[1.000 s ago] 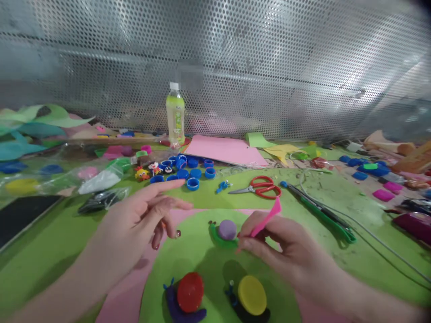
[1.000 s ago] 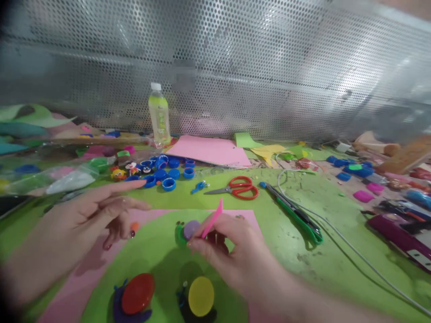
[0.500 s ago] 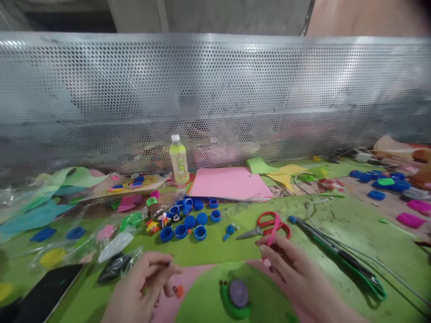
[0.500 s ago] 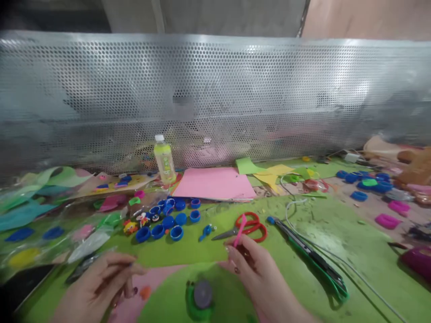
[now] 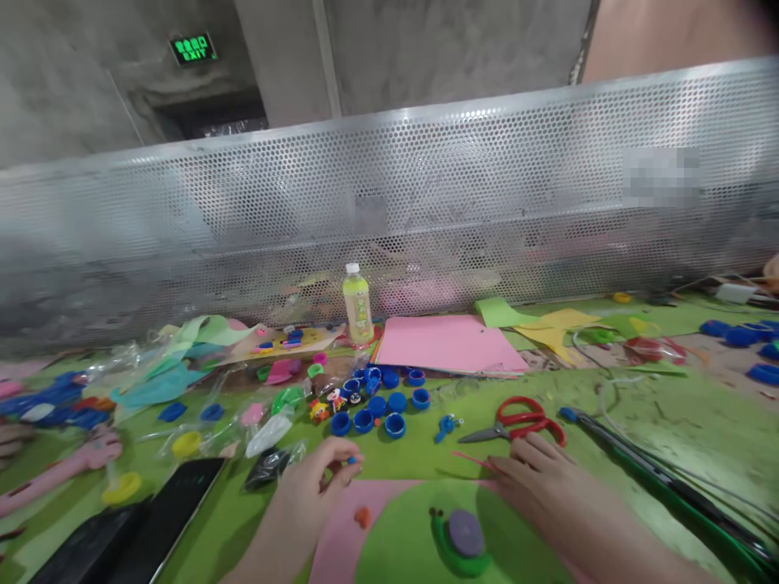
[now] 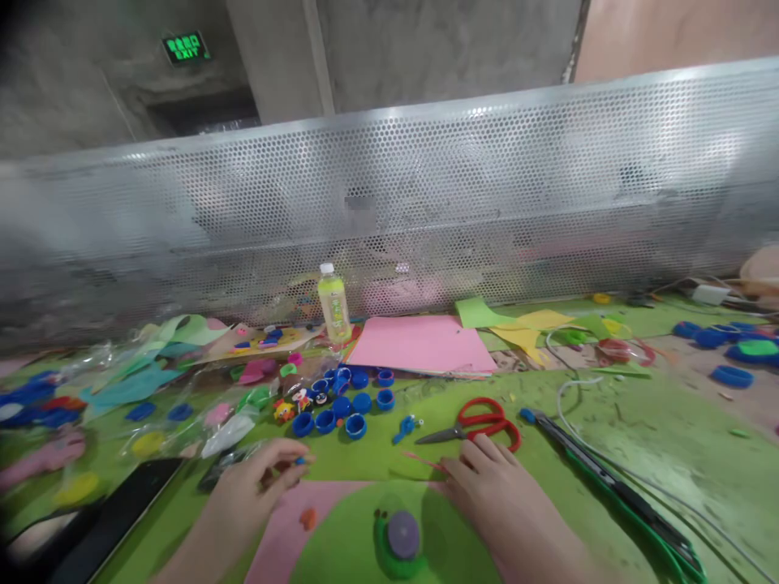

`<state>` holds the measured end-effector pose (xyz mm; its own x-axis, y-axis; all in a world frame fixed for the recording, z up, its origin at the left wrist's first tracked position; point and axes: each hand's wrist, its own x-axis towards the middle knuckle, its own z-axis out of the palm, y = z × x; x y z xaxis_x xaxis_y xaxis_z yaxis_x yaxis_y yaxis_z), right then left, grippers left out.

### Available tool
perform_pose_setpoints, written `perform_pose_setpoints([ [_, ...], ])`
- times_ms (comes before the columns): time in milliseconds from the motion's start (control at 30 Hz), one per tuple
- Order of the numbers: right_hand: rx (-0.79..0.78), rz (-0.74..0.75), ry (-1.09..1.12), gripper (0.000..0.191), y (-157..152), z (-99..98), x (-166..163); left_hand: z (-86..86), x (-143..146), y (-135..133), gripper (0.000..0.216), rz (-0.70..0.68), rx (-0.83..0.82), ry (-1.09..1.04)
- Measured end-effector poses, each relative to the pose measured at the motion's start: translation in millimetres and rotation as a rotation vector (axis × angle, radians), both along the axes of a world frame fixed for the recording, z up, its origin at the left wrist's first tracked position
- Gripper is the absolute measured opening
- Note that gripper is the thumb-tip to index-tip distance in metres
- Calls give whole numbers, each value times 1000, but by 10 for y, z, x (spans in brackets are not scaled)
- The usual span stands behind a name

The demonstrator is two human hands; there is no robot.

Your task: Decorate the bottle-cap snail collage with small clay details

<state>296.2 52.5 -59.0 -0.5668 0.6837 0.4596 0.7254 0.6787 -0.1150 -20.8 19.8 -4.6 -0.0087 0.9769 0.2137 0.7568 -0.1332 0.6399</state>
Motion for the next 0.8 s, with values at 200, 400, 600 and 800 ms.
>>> perform_pose_setpoints([
  [200,98,-53,-117,6,10,-32,12,24,105,202,18,-155,79,263],
  [400,167,-94,-163,4,23,-67,-8,-106,222,350,25,-256,141,529],
  [600,223,-144,-172,12,-25,35,54,163,-317,333,32,-50,271,639],
  [800,203,-118,-235,21,-121,160,46,202,-863,483,43,129,222,675],
])
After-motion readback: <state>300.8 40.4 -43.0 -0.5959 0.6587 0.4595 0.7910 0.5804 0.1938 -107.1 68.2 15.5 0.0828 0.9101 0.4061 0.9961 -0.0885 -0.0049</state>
